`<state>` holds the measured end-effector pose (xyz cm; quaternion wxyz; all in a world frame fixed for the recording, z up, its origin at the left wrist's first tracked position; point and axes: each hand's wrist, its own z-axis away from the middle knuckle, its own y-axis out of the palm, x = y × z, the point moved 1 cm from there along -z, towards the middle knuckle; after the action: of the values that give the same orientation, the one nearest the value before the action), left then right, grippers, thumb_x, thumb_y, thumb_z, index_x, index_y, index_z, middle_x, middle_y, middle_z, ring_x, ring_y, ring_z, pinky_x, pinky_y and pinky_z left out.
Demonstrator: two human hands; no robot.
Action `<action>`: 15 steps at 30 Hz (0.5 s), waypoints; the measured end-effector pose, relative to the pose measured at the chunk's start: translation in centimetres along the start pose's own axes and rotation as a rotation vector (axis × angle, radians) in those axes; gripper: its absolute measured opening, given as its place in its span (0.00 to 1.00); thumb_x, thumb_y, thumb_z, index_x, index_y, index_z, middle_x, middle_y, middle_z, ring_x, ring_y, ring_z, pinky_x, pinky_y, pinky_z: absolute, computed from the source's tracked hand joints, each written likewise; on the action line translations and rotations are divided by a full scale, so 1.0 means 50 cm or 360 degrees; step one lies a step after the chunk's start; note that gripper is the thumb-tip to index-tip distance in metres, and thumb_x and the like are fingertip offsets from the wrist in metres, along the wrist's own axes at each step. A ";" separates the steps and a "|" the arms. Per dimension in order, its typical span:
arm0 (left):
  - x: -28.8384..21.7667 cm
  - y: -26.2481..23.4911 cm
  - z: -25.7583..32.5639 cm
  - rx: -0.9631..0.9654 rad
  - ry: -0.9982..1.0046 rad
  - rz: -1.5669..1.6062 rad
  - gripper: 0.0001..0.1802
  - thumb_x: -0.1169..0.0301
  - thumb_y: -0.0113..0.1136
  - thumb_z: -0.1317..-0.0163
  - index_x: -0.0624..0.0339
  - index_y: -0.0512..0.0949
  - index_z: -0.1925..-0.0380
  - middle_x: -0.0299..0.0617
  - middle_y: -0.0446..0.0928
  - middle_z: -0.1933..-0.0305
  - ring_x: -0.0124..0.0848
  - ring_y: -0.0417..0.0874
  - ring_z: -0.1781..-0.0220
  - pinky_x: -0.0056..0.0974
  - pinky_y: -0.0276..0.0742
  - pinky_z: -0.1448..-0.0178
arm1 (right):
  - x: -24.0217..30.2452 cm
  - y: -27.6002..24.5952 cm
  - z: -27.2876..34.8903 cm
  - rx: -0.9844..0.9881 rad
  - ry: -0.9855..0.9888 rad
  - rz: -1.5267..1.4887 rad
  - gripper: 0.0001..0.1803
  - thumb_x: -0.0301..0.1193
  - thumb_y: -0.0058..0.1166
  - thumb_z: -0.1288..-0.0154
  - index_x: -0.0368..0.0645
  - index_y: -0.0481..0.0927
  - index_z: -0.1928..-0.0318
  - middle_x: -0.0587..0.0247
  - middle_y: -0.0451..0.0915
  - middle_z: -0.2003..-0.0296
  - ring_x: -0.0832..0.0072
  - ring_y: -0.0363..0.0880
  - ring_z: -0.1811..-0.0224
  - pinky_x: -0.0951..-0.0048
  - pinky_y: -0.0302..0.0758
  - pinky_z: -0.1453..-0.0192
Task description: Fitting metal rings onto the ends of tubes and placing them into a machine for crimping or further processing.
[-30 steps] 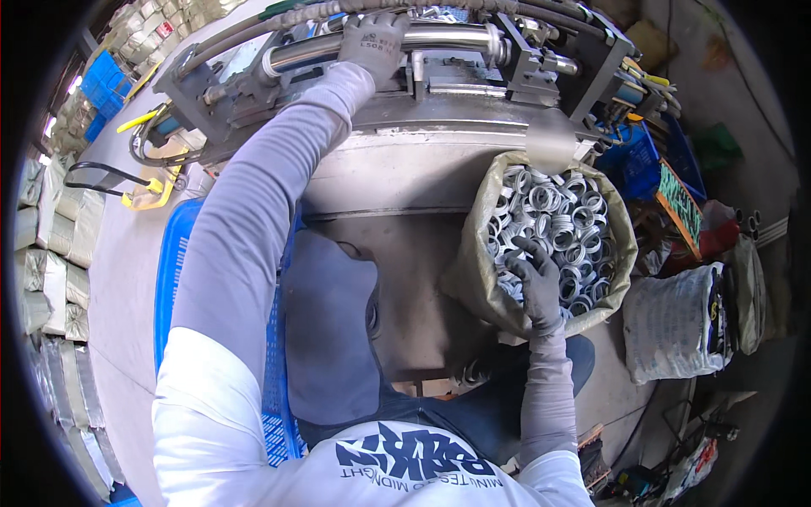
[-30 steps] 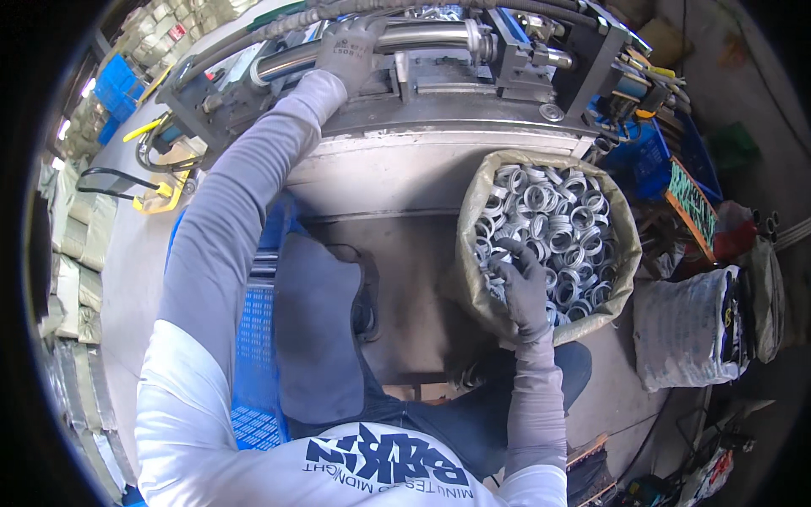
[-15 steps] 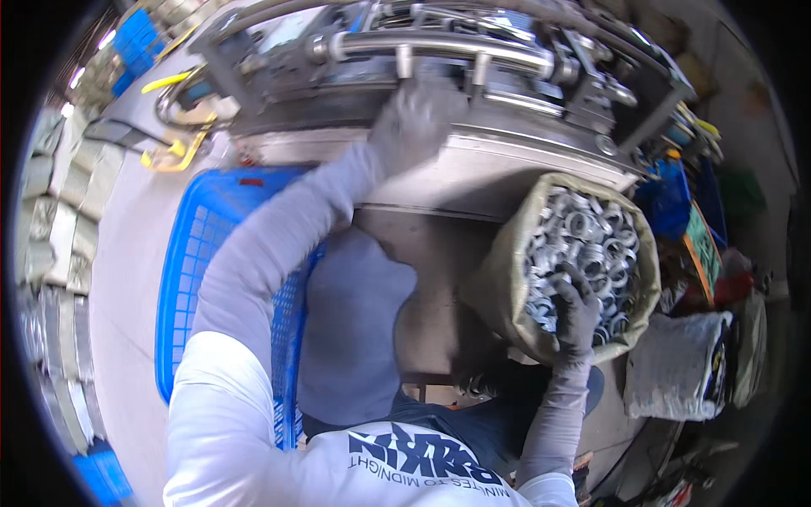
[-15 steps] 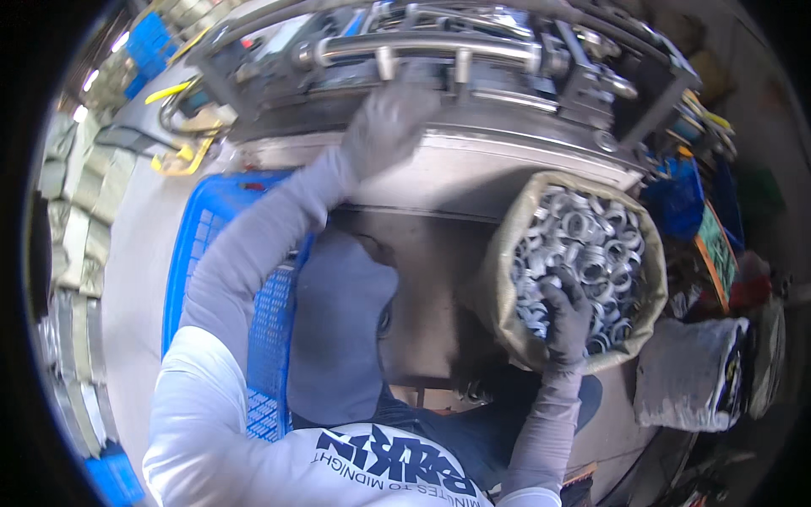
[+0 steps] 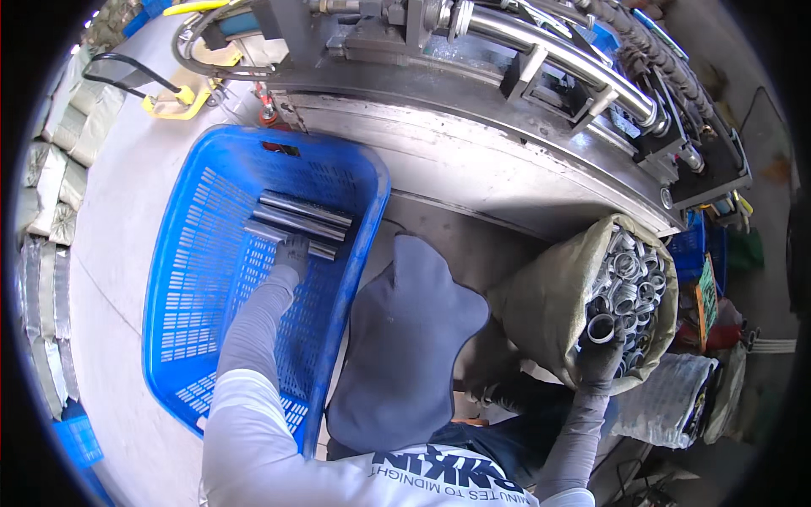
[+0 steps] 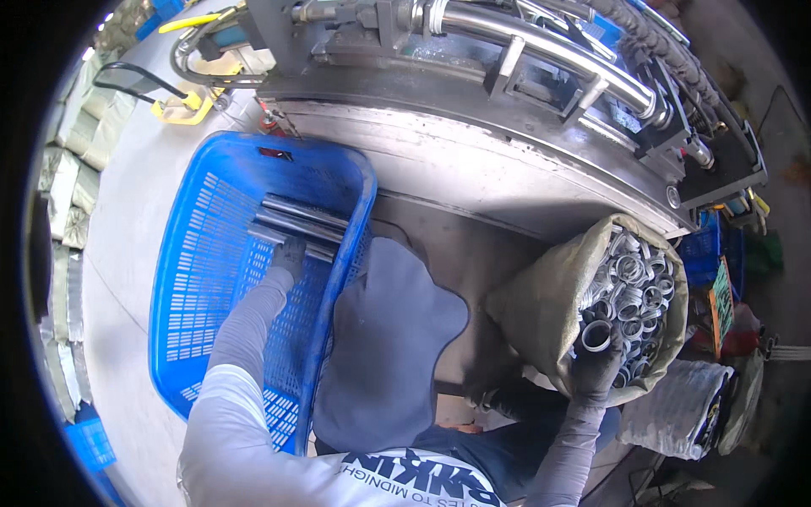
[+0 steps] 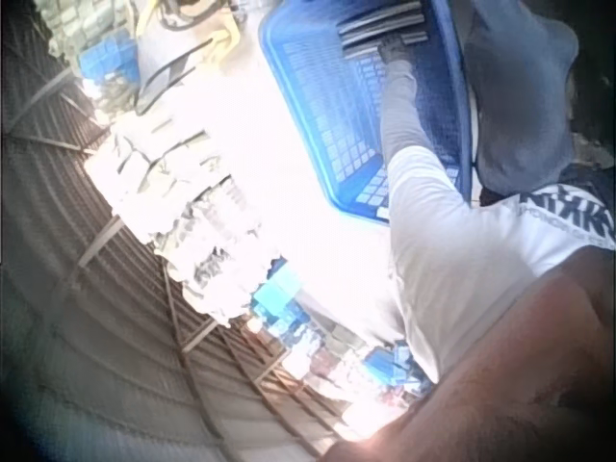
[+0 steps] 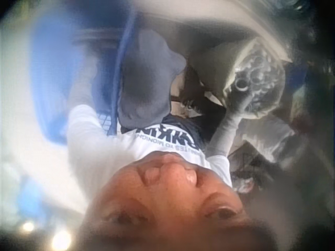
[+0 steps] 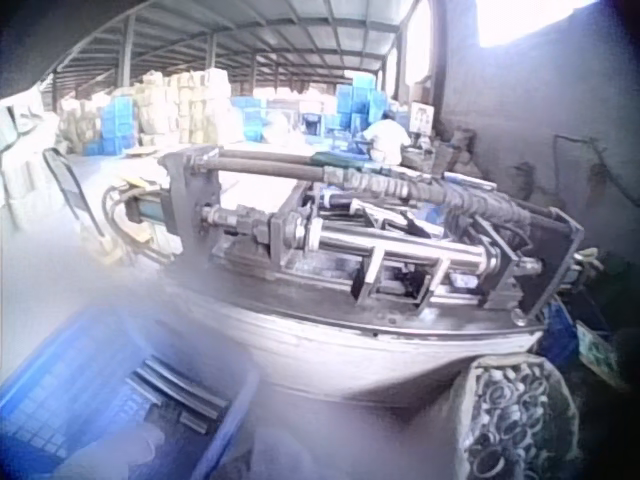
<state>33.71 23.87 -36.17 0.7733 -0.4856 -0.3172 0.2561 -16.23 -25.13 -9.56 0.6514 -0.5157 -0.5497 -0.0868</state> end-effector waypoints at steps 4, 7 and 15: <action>-0.030 0.109 -0.035 0.0123 0.0210 -0.0101 0.35 0.60 0.62 0.36 0.54 0.70 0.28 0.48 0.72 0.29 0.43 0.69 0.23 0.57 0.70 0.29 | -0.046 0.001 0.017 -0.0052 0.0079 0.0013 0.29 0.15 0.59 0.35 0.37 0.74 0.33 0.54 0.82 0.36 0.66 0.82 0.35 0.64 0.78 0.30; -0.034 0.178 -0.046 0.0178 0.0064 -0.0044 0.35 0.60 0.61 0.35 0.52 0.70 0.27 0.44 0.71 0.26 0.42 0.67 0.21 0.60 0.66 0.24 | -0.058 0.008 0.002 0.0039 0.0137 -0.0199 0.29 0.15 0.60 0.35 0.37 0.74 0.33 0.54 0.80 0.34 0.66 0.81 0.33 0.63 0.77 0.28; -0.107 0.116 -0.107 0.0622 -0.0003 0.0082 0.19 0.65 0.56 0.31 0.49 0.86 0.43 0.46 0.82 0.36 0.42 0.81 0.33 0.60 0.68 0.26 | 0.017 0.000 -0.016 -0.0011 0.0038 0.0088 0.31 0.14 0.56 0.32 0.36 0.72 0.28 0.50 0.81 0.34 0.63 0.80 0.31 0.64 0.76 0.27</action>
<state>33.58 19.28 -44.50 0.8458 -0.3339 -0.2496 0.3329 -15.39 -25.36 -8.78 0.6584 -0.5318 -0.5271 -0.0766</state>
